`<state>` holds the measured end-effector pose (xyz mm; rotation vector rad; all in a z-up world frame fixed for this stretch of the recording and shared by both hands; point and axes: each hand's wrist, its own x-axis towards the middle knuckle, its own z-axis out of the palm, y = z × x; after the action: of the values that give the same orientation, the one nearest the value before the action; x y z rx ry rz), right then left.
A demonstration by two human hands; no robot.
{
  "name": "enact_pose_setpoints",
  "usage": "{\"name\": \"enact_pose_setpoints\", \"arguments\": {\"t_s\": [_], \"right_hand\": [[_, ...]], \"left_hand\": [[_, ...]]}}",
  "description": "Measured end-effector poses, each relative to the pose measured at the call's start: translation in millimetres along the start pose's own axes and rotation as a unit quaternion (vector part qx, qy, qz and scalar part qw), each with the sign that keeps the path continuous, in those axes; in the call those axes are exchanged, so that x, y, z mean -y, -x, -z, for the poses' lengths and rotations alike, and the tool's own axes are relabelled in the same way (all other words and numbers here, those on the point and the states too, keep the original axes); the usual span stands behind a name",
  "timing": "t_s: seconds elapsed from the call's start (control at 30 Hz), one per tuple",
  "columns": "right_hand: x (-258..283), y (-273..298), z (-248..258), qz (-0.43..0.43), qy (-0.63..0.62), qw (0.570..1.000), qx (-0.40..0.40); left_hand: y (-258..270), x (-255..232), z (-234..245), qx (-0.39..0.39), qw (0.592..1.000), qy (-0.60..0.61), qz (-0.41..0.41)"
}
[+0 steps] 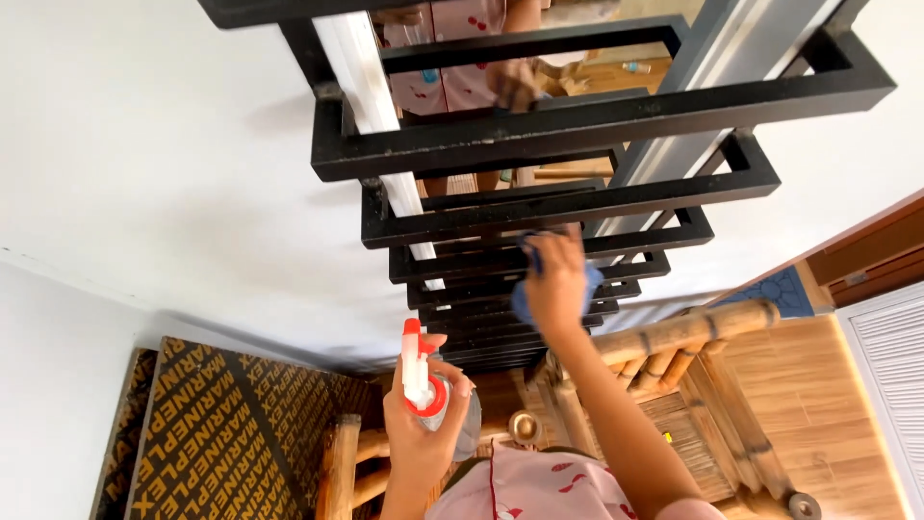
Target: Cleaning glass louvre window slats by spraying them with a cleaning solution and wiping with a blue cloth.
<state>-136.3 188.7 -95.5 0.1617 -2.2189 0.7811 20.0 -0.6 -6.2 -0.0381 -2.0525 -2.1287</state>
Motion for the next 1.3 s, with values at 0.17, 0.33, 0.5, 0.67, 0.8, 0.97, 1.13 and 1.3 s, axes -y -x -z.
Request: {"name": "enact_pose_setpoints", "arguments": {"t_s": [0.17,0.33,0.5,0.67,0.8,0.97,1.13,1.3], "right_hand": [[60,5,-46,0.065,-0.111,0.988,0.088],[59,0,-37,0.105,-0.135,0.977,0.126],[-24,-7,11,0.06,-0.051,0.994,0.073],[-92,-19,53,-0.034,0.054,0.996,-0.057],[-67,-5,17,-0.047,0.064,0.996,-0.052],[29,20,-48,0.035,-0.003,0.999,0.026],[71,24,-67,0.118,-0.141,0.98,0.076],[23,20,-5,0.121,-0.098,0.984,0.09]], "left_hand": [[-3,-1,-8,0.016,1.0,-0.022,-0.007],[-9,1,-14,0.022,0.999,-0.044,-0.02],[-11,1,-13,0.015,0.997,-0.049,-0.052],[-6,4,-4,0.001,0.998,-0.037,-0.048],[-5,6,-1,-0.012,0.998,-0.029,-0.051],[-7,10,2,-0.016,0.999,-0.002,-0.048],[-9,14,3,-0.026,0.999,-0.027,-0.034],[-10,30,7,-0.01,0.999,-0.032,-0.038]]}}
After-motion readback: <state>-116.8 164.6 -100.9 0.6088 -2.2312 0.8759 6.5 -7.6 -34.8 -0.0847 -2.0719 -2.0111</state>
